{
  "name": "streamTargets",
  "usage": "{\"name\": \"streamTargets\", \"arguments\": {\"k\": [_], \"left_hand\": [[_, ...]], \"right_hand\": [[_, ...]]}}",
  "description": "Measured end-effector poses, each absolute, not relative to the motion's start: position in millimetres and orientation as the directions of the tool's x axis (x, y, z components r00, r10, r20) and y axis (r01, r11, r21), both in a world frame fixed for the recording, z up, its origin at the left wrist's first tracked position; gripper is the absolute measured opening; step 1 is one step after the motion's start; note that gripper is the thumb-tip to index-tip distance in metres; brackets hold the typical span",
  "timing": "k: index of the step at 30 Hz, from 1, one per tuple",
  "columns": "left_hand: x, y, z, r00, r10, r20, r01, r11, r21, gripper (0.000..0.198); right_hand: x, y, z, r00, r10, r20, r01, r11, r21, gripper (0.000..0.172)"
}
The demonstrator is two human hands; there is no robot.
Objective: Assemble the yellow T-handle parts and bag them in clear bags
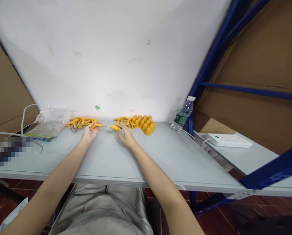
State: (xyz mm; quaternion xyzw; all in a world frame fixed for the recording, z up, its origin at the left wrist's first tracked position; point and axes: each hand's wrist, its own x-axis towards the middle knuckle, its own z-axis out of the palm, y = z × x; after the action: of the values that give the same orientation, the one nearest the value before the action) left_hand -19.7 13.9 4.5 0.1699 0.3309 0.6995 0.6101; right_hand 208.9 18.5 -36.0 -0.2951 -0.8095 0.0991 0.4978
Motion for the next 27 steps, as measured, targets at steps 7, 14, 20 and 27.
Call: {"name": "streamTargets", "arguments": {"k": [7,14,20,27], "left_hand": [[-18,15,1,-0.162,0.98,-0.116,-0.713,-0.035,0.7,0.014],[-12,14,-2,-0.047,0.999,-0.017,-0.525,-0.01,0.851,0.019],[-5,10,-14,0.009,0.994,0.105,0.144,-0.106,0.984,0.054],[-9,0,-11,0.165,0.93,0.329,0.575,-0.362,0.734,0.047]], "right_hand": [[208,19,-37,-0.347,0.552,0.758,0.394,0.819,-0.416,0.036],[206,15,-33,-0.358,0.565,0.743,0.39,0.814,-0.43,0.04],[206,15,-30,-0.257,0.735,0.627,0.37,0.674,-0.639,0.049],[206,16,-22,-0.089,0.918,0.386,0.172,0.396,-0.902,0.061]]}}
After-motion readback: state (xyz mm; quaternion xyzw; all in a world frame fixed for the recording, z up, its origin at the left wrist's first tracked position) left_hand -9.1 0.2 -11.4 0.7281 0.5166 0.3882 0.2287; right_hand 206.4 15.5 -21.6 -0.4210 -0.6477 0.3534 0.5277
